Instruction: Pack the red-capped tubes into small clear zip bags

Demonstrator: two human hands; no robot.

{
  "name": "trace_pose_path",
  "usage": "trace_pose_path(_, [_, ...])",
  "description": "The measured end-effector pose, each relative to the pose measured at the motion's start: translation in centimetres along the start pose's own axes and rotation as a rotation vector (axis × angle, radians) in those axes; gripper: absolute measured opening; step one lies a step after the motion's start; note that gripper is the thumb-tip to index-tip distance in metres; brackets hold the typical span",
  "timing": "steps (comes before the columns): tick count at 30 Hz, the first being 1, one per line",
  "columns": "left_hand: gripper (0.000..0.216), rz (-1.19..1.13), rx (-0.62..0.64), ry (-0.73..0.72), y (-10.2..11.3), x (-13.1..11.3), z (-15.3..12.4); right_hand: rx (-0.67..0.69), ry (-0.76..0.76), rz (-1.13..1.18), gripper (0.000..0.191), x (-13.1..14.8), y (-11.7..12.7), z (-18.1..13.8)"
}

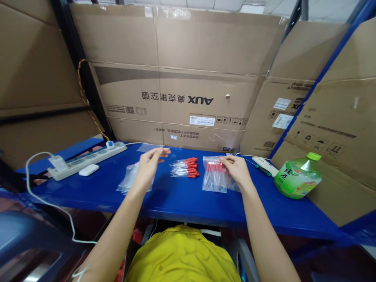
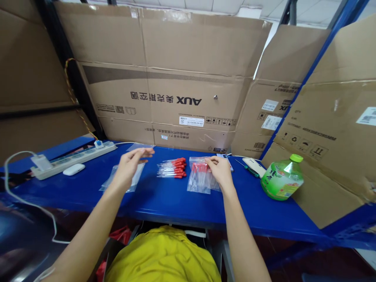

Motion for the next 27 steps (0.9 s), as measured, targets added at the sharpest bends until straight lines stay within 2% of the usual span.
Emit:
trace_pose_path(5, [0.038,0.193,-0.141,-0.015,5.6,0.9,2.2,-0.1,-0.073,-0.436,0.015,-2.0,1.4,3.4])
trace_pose_path(9, [0.042,0.645,-0.181,-0.005,9.5,2.6,3.5,-0.117,-0.141,-0.769,0.011,-2.2,1.4,4.2])
trace_pose_path(11, [0.046,0.842,-0.151,0.027,10.9,3.8,3.9,-0.144,-0.137,-0.858,0.011,-2.1,1.3,4.1])
trace_pose_path(13, [0.054,0.976,-0.095,0.081,12.0,5.1,4.3,-0.205,-0.078,-0.926,0.005,-1.8,1.1,4.0])
trace_pose_path(14, [0.058,1.019,-0.064,0.113,12.3,5.8,4.4,-0.234,-0.036,-0.952,0.008,-1.4,0.9,4.0])
trace_pose_path(17, [0.056,1.099,0.022,0.186,12.8,7.3,4.6,-0.226,0.103,-0.945,0.02,0.3,-0.7,4.2])
trace_pose_path(20, [0.045,1.147,0.085,0.2,12.9,8.0,4.5,-0.067,0.257,-0.783,0.02,2.5,-3.9,4.7])
trace_pose_path(22, [0.038,1.137,0.078,0.186,12.9,8.1,4.4,0.049,0.362,-0.645,0.017,3.8,-6.6,4.6])
trace_pose_path(25, [0.036,1.065,0.037,0.173,13.0,7.9,4.3,0.108,0.517,-0.543,0.016,4.7,-10.0,3.7])
trace_pose_path(27, [0.038,1.043,-0.007,0.153,13.0,7.8,4.3,0.16,0.614,-0.534,0.017,4.7,-11.5,2.8])
Point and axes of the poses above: each hand's wrist, its own z-axis towards the middle knuckle, its own y-axis out of the back of the hand, x = y × z, the point moved 1 cm from there along z, towards the middle knuckle, and after that the axes turned 3 degrees about x, right-handed, at the moved point
